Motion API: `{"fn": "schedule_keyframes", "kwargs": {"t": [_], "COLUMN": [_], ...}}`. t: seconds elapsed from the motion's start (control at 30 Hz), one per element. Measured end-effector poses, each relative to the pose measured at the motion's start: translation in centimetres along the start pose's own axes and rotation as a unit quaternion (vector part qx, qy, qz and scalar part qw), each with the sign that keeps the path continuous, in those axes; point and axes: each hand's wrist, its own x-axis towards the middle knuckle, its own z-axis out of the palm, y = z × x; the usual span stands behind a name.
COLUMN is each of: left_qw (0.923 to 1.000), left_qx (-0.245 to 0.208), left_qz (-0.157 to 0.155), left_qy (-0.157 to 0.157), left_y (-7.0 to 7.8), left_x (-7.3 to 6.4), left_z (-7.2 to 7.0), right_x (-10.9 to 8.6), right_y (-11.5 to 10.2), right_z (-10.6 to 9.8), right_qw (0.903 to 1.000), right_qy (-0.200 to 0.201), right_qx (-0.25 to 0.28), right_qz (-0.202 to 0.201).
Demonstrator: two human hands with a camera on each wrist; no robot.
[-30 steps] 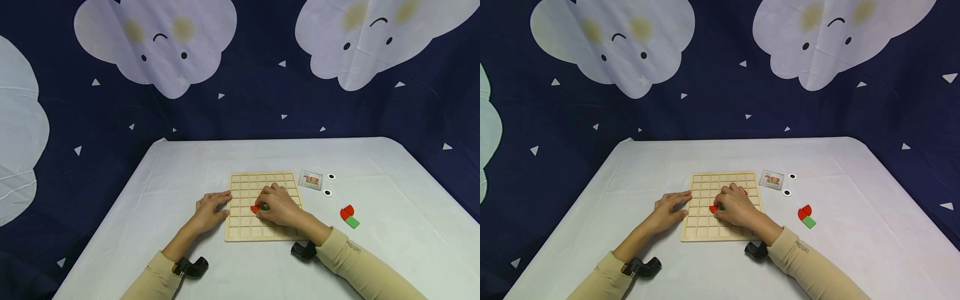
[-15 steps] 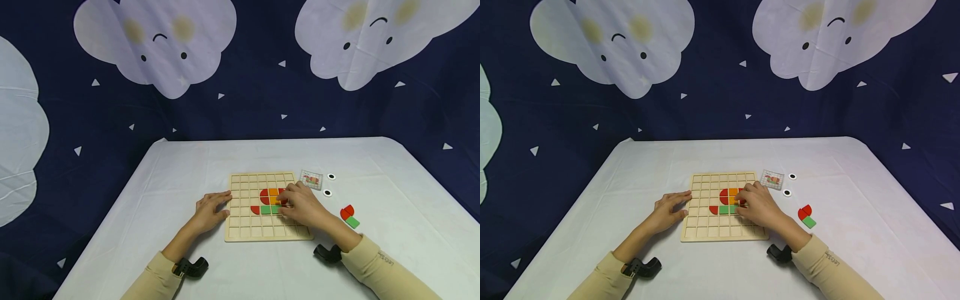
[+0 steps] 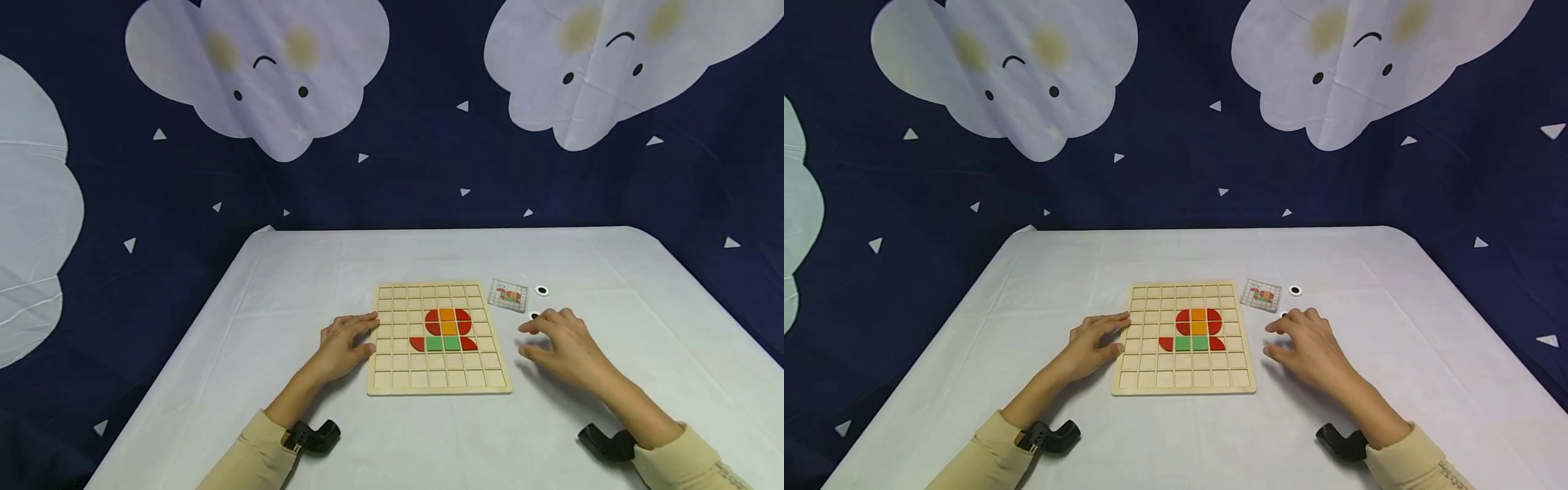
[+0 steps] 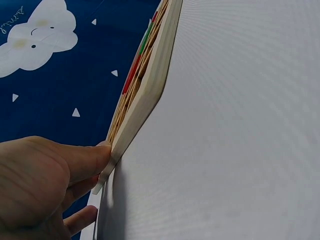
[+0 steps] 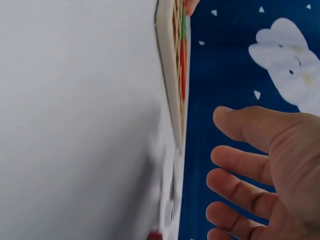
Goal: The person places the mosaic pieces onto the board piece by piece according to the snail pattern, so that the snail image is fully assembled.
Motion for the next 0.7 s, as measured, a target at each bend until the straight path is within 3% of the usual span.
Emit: {"fn": "schedule_keyframes", "kwargs": {"t": [0.4, 0.7], "left_qw": [1.0, 1.0], "left_qx": [0.001, 0.005], "left_qz": [-0.002, 0.0], "left_qy": [0.003, 0.004], "left_y": [0.0, 0.0], "left_x": [0.0, -0.1], "left_z": [0.0, 0.0], "right_x": [-3.7, -5.5], "right_y": [3.1, 4.6], "right_z": [-1.4, -1.9], "right_qw": [0.9982, 0.9952], "right_qy": [0.02, -0.001], "right_qx": [-0.034, -0.058], "right_qz": [0.045, 0.079]}}
